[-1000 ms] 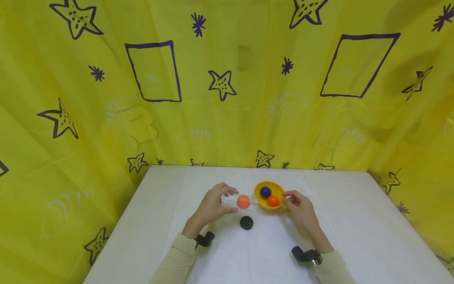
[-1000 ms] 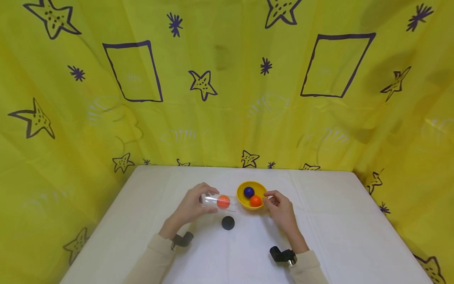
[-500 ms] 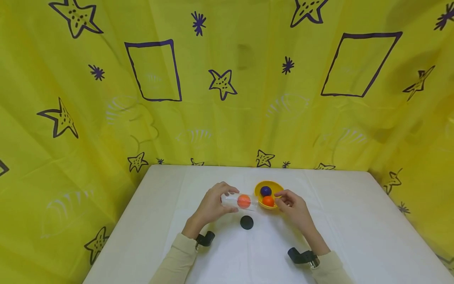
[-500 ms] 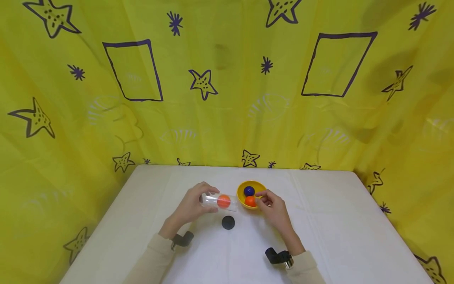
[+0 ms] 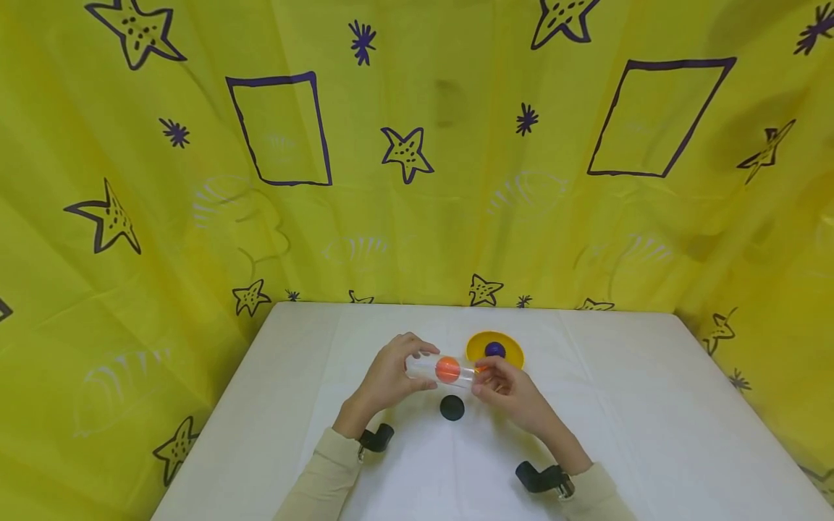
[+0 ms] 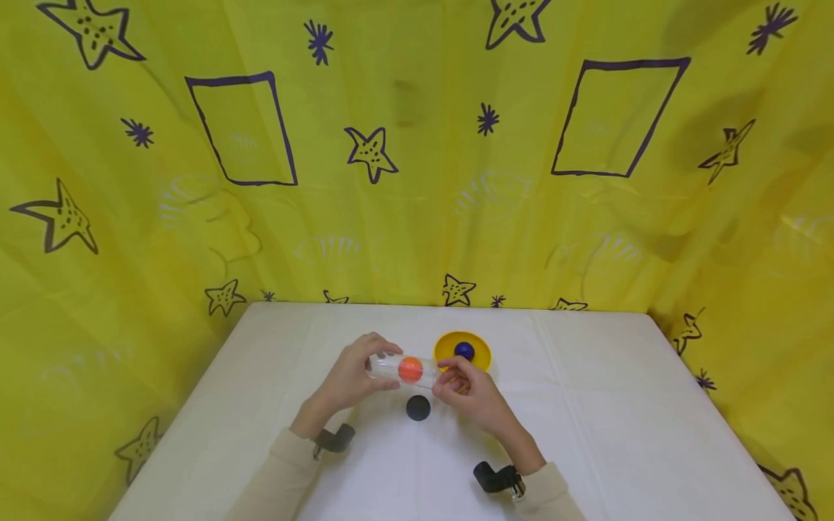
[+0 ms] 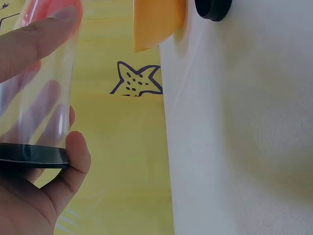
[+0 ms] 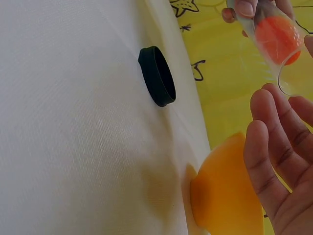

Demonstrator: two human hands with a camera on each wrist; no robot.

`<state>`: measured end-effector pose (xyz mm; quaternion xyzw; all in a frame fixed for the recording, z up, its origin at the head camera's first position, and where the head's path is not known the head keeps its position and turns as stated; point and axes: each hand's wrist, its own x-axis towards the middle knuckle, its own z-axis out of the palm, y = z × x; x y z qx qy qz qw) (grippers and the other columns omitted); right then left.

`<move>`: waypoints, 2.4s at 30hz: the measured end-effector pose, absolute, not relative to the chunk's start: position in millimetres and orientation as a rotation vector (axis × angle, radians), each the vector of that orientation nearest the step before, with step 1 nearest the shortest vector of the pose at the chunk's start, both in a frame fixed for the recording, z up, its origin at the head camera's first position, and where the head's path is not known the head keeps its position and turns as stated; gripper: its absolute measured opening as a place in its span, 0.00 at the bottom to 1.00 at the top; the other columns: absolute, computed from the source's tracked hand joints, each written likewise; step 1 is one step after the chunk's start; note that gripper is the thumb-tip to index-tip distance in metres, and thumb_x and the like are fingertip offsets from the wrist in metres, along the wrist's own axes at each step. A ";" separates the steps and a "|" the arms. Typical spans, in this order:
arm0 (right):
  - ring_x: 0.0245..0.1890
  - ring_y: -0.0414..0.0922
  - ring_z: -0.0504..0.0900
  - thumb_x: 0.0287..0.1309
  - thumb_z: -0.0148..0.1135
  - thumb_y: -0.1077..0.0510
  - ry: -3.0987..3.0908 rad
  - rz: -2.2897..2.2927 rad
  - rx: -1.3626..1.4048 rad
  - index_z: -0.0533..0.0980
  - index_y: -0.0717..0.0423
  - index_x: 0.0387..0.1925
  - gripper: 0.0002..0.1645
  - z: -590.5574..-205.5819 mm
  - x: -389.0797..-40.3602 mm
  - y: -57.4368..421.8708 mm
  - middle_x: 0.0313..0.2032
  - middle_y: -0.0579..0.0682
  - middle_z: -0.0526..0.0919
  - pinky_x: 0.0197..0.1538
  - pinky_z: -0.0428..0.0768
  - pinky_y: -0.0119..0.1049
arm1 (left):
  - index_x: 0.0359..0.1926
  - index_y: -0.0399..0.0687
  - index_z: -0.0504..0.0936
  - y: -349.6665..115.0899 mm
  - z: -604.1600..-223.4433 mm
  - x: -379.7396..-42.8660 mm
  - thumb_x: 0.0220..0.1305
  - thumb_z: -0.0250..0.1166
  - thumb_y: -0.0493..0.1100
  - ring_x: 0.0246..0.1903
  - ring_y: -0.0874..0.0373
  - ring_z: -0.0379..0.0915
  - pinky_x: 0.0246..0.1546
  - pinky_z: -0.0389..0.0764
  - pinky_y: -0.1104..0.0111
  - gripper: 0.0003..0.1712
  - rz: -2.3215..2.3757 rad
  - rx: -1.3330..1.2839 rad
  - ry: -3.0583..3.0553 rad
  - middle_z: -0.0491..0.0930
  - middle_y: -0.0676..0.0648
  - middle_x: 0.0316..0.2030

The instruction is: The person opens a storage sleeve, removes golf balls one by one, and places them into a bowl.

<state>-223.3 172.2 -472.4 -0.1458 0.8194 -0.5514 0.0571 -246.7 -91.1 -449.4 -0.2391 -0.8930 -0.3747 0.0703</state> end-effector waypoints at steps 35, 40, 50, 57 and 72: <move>0.39 0.47 0.80 0.62 0.71 0.51 2.541 -1.603 -0.449 0.75 0.57 0.61 0.29 -476.1 -224.3 171.8 0.47 0.55 0.83 0.42 0.83 0.30 | 0.52 0.56 0.85 -93.6 -450.0 -247.6 0.51 0.82 0.46 0.48 0.56 0.74 0.51 0.82 0.60 0.26 -1.043 -0.725 -2.683 0.82 0.52 0.48; 0.39 0.46 0.80 0.62 0.72 0.51 2.568 -1.595 -0.414 0.76 0.56 0.60 0.29 -474.7 -224.2 174.2 0.47 0.54 0.83 0.42 0.82 0.30 | 0.52 0.55 0.85 -95.9 -448.1 -248.2 0.50 0.83 0.46 0.47 0.55 0.74 0.49 0.82 0.61 0.27 -1.055 -0.715 -2.669 0.82 0.52 0.47; 0.38 0.46 0.79 0.61 0.73 0.51 2.595 -1.591 -0.376 0.76 0.55 0.60 0.29 -476.6 -227.6 179.3 0.46 0.54 0.84 0.41 0.81 0.29 | 0.51 0.54 0.86 -98.6 -449.2 -249.8 0.48 0.83 0.41 0.45 0.56 0.74 0.42 0.79 0.67 0.27 -1.098 -0.708 -2.628 0.82 0.52 0.46; 0.39 0.44 0.78 0.61 0.73 0.51 2.645 -1.606 -0.355 0.77 0.56 0.58 0.28 -476.4 -228.1 187.9 0.44 0.52 0.83 0.42 0.80 0.29 | 0.51 0.54 0.85 -99.4 -449.7 -251.0 0.48 0.83 0.41 0.45 0.57 0.74 0.40 0.77 0.69 0.28 -1.101 -0.704 -2.628 0.83 0.51 0.46; 0.36 0.39 0.79 0.64 0.71 0.51 2.765 -1.686 -0.302 0.76 0.55 0.59 0.25 -469.4 -235.8 225.5 0.46 0.56 0.85 0.37 0.80 0.29 | 0.52 0.54 0.85 -99.4 -448.4 -249.8 0.50 0.82 0.43 0.45 0.56 0.74 0.42 0.79 0.67 0.27 -1.173 -0.698 -2.644 0.82 0.50 0.47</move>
